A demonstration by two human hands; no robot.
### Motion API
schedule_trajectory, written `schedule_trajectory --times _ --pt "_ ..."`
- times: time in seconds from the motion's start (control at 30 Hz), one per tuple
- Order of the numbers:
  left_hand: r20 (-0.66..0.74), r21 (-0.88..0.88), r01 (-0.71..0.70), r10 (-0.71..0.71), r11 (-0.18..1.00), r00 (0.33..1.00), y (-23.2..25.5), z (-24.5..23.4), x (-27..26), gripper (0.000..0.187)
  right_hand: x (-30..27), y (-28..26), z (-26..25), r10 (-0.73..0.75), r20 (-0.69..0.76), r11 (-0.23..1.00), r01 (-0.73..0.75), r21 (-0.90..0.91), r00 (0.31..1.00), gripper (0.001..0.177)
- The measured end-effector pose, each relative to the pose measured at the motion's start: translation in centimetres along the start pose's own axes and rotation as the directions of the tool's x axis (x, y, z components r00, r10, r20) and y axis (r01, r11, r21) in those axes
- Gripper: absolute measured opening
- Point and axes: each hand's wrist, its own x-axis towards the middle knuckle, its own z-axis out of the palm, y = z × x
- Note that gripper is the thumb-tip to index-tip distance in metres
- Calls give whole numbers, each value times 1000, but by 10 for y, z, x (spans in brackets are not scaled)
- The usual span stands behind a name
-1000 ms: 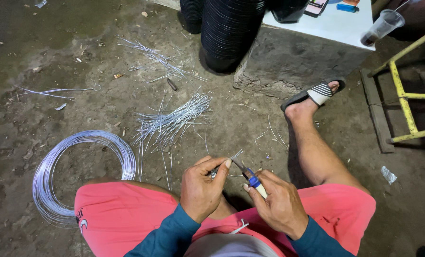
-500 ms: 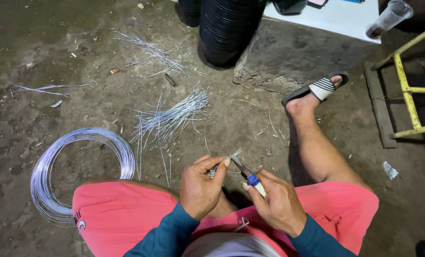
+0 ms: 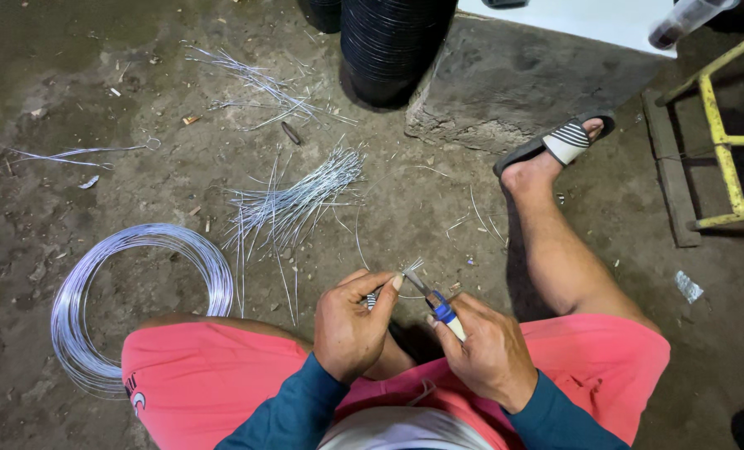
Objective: The person sits on the floor and repeatedly cuts lengths of thin metal wire using pliers. They bend the wire, cut it, and place the pieces on the floor, continuing the process throughout the clip.
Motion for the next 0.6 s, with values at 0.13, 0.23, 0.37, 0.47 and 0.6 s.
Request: schedule_trajectory --times 0.13,0.23,0.37,0.47,0.6 --pt "28 -41 -36 38 999 999 -10 4 1 19 -3 15 3 44 87 992 -54 115 995 19" --pt "191 -289 102 -47 952 980 -18 9 2 20 -6 36 -5 109 353 926 -224 305 929 19" --pt "622 -289 666 -393 688 677 -30 3 3 25 -8 61 -18 -99 625 638 -433 637 775 26" --pt "552 -306 361 -145 881 821 -32 15 11 29 -10 76 -21 -200 655 525 -484 700 729 25" --pt "428 -205 -34 121 978 896 -33 17 32 20 -6 99 -9 -92 635 706 -399 585 767 27"
